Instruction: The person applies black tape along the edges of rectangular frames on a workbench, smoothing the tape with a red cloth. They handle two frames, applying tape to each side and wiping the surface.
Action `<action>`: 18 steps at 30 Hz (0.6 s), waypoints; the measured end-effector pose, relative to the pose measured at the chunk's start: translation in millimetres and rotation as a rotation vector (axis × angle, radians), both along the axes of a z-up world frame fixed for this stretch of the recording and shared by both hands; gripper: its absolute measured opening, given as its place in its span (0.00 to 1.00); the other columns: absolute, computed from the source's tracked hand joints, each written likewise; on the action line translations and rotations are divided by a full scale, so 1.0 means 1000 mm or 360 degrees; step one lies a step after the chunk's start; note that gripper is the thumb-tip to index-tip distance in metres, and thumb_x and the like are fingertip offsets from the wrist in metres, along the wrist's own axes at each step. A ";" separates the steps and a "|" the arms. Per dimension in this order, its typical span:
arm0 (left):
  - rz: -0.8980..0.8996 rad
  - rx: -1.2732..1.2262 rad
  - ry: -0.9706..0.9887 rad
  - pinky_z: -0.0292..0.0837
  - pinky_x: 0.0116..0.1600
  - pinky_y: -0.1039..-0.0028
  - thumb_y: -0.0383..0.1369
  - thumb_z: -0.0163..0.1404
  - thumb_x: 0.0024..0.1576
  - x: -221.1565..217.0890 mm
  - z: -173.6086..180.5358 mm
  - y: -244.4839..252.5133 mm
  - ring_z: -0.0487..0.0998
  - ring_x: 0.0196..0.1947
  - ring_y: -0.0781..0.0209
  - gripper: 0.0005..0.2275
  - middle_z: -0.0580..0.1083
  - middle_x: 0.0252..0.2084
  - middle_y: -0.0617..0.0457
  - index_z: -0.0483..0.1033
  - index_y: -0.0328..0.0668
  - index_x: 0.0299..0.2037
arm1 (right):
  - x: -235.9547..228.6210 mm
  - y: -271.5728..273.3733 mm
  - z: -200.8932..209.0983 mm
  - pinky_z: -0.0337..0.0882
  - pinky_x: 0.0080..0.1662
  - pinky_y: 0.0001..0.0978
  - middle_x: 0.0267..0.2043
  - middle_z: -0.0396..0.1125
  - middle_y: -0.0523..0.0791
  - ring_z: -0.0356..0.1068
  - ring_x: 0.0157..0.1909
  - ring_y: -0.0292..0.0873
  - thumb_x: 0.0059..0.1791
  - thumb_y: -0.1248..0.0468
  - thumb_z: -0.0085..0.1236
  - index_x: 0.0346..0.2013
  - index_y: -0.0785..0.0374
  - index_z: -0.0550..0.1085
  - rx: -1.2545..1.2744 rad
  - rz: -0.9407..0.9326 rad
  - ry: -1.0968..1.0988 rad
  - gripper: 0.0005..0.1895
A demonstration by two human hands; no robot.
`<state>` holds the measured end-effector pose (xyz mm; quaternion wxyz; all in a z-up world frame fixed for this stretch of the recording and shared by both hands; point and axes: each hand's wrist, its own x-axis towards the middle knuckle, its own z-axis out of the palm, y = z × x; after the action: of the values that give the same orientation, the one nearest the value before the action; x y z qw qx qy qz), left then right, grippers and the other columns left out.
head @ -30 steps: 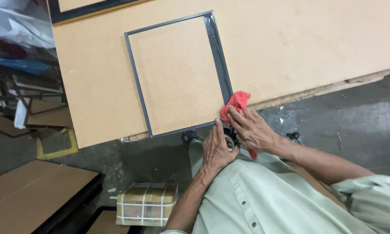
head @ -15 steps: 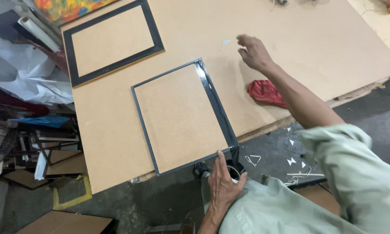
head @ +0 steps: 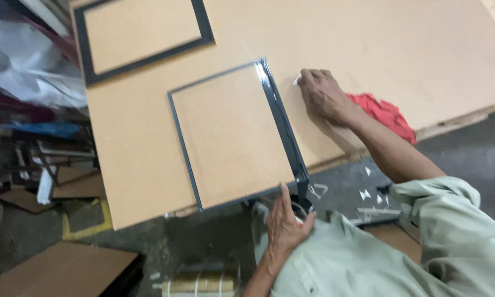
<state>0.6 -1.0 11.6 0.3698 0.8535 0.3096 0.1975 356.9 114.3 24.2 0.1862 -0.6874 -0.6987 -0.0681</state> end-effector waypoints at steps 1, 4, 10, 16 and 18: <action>0.0005 0.0021 0.0020 0.73 0.48 0.52 0.43 0.64 0.49 -0.004 0.001 -0.005 0.76 0.47 0.37 0.49 0.72 0.50 0.31 0.45 0.20 0.72 | -0.016 -0.030 0.001 0.64 0.60 0.50 0.50 0.66 0.53 0.68 0.59 0.55 0.53 0.71 0.51 0.52 0.67 0.68 -0.0092 0.0015 0.0047 0.12; 0.0006 0.0004 0.0017 0.74 0.48 0.54 0.43 0.64 0.50 -0.001 0.000 -0.002 0.76 0.47 0.37 0.49 0.73 0.50 0.31 0.45 0.20 0.72 | -0.059 -0.098 0.018 0.63 0.58 0.49 0.50 0.66 0.52 0.67 0.57 0.54 0.52 0.72 0.51 0.54 0.70 0.67 -0.0031 -0.0041 0.0049 0.15; 0.0031 -0.0001 -0.0035 0.75 0.52 0.56 0.43 0.64 0.50 0.001 -0.006 -0.009 0.77 0.52 0.37 0.50 0.71 0.55 0.28 0.43 0.20 0.73 | -0.103 -0.180 0.040 0.61 0.61 0.53 0.51 0.70 0.49 0.67 0.60 0.50 0.42 0.74 0.51 0.55 0.69 0.68 -0.0093 -0.0068 0.0090 0.25; 0.0068 -0.0036 -0.0198 0.75 0.54 0.57 0.42 0.64 0.52 0.007 -0.011 -0.022 0.78 0.51 0.39 0.45 0.73 0.55 0.33 0.47 0.21 0.69 | -0.099 -0.195 0.017 0.67 0.56 0.45 0.47 0.71 0.49 0.70 0.54 0.48 0.54 0.68 0.63 0.61 0.74 0.69 0.0221 0.0180 -0.0095 0.23; 0.0089 -0.0050 -0.0194 0.75 0.54 0.57 0.42 0.64 0.52 0.008 -0.011 -0.025 0.79 0.51 0.39 0.41 0.73 0.55 0.33 0.51 0.24 0.66 | -0.094 -0.200 0.011 0.68 0.56 0.45 0.48 0.73 0.50 0.71 0.54 0.49 0.45 0.71 0.59 0.59 0.74 0.68 0.0165 0.0261 -0.0210 0.28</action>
<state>8.4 -26.4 0.4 0.3956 0.8249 0.3133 0.2546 262.9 -85.2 35.3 0.1798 -0.6114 -0.7589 -0.1338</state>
